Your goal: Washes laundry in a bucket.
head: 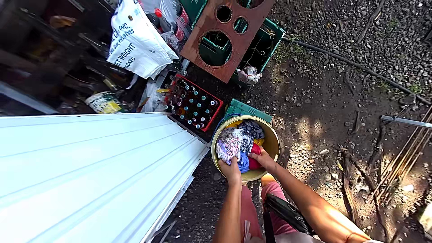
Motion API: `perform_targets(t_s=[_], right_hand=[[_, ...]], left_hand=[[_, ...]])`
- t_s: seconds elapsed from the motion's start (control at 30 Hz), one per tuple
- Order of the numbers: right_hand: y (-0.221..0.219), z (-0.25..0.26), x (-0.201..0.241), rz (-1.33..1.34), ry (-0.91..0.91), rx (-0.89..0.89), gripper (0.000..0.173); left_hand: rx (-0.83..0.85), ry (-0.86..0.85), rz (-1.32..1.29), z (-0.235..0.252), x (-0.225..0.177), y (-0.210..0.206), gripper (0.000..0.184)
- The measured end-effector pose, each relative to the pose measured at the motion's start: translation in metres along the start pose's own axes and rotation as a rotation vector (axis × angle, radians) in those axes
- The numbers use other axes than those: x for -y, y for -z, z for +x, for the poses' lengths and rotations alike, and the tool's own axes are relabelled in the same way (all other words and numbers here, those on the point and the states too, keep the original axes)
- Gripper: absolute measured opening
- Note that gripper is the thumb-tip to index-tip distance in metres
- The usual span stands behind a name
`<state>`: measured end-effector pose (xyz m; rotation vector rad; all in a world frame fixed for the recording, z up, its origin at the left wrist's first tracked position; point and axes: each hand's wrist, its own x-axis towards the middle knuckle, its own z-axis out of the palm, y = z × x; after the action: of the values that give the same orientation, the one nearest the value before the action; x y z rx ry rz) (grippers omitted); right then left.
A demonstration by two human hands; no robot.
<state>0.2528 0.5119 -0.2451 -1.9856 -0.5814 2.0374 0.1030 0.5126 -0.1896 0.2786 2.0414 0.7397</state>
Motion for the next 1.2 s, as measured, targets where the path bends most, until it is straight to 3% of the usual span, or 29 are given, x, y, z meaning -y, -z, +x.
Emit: perform_targets(t_s=[0.1, 0.2, 0.27, 0.37, 0.43, 0.53, 0.77, 0.83, 0.87, 0.97, 1.13, 1.2], right_hand=[[0.011, -0.01, 0.033, -0.514, 0.003, -0.058, 0.072], [0.01, -0.015, 0.064, -0.713, 0.195, -0.172, 0.059], [0.002, -0.014, 0.079, -0.863, 0.181, -0.066, 0.08], [-0.014, 0.007, 0.068, -1.075, 0.0, 0.084, 0.124], [-0.019, 0.03, 0.046, -1.131, -0.076, 0.084, 0.133], [-0.028, 0.053, 0.037, -1.185, -0.147, 0.069, 0.13], [-0.031, 0.068, 0.031, -1.199, -0.215, 0.043, 0.111], [-0.036, 0.066, 0.032, -1.197, -0.262, 0.045, 0.092], [-0.038, 0.065, 0.031, -1.188, -0.285, 0.039, 0.08], [-0.041, 0.068, 0.024, -1.146, -0.297, -0.002, 0.07], [-0.043, 0.056, 0.029, -1.18, -0.266, 0.045, 0.053], [-0.045, 0.054, 0.036, -1.228, -0.257, 0.078, 0.058]], left_hand=[[0.037, -0.125, 0.227, -0.003, -0.012, 0.0, 0.055], [0.149, -0.22, 0.431, -0.008, -0.019, -0.004, 0.041], [0.193, -0.255, 0.602, -0.015, -0.023, -0.003, 0.04], [0.223, -0.224, 0.99, -0.018, -0.031, 0.004, 0.071], [0.26, -0.243, 1.153, -0.007, -0.021, 0.002, 0.106], [0.36, -0.229, 1.283, 0.018, -0.007, -0.011, 0.126], [0.469, -0.169, 1.461, 0.057, -0.003, -0.049, 0.131], [0.497, -0.163, 1.507, 0.065, 0.002, -0.053, 0.129], [0.508, -0.159, 1.517, 0.069, 0.004, -0.055, 0.127], [0.536, -0.14, 1.548, 0.076, 0.01, -0.062, 0.119], [0.489, -0.13, 1.603, 0.082, 0.032, -0.07, 0.085], [0.382, -0.177, 1.565, 0.083, 0.036, -0.069, 0.078]])
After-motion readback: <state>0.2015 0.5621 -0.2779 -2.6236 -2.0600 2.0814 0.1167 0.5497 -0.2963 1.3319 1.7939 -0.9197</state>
